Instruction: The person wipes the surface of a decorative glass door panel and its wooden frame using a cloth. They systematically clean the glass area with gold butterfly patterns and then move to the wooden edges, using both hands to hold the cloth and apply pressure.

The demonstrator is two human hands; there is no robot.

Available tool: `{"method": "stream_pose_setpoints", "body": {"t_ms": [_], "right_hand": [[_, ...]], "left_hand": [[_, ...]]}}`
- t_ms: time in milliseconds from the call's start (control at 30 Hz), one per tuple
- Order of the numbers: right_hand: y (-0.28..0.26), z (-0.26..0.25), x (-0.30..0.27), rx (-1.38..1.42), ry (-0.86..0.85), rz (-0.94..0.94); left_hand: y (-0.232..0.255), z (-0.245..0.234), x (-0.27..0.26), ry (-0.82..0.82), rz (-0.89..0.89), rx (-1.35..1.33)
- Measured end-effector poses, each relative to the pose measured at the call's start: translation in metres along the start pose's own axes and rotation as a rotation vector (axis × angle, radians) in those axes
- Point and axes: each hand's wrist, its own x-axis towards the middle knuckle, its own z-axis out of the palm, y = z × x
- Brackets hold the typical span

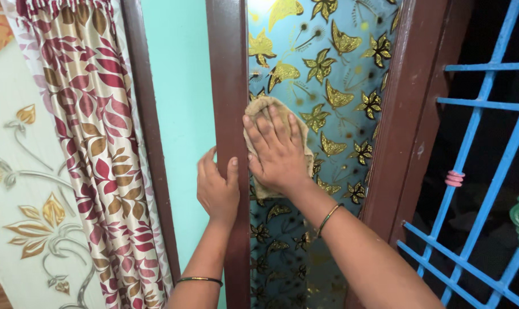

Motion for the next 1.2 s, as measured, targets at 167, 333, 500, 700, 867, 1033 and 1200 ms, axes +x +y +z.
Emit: {"method": "stream_pose_setpoints", "body": {"t_ms": [167, 333, 500, 700, 867, 1033, 1200], "right_hand": [[-0.007, 0.000, -0.024, 0.021, -0.009, -0.062], [-0.012, 0.003, -0.057, 0.037, -0.039, -0.114], [-0.003, 0.002, -0.077, 0.042, -0.084, -0.245], [0.010, 0.005, -0.070, 0.056, -0.131, -0.331], [0.010, 0.007, -0.040, -0.025, -0.058, -0.187], [0.018, 0.004, -0.005, -0.036, -0.016, -0.142], [0.034, -0.001, 0.008, -0.076, 0.025, -0.055]], "left_hand": [[-0.004, 0.001, -0.009, -0.063, -0.182, -0.083], [-0.007, 0.001, -0.010, -0.076, -0.157, -0.059], [0.002, -0.005, -0.009, -0.041, -0.105, -0.064], [0.002, -0.006, -0.013, 0.001, 0.156, 0.005], [-0.006, -0.001, -0.019, -0.054, 0.123, 0.010], [-0.009, 0.001, -0.020, 0.001, 0.348, 0.263], [-0.010, 0.003, -0.019, -0.025, 0.353, 0.410]]}}
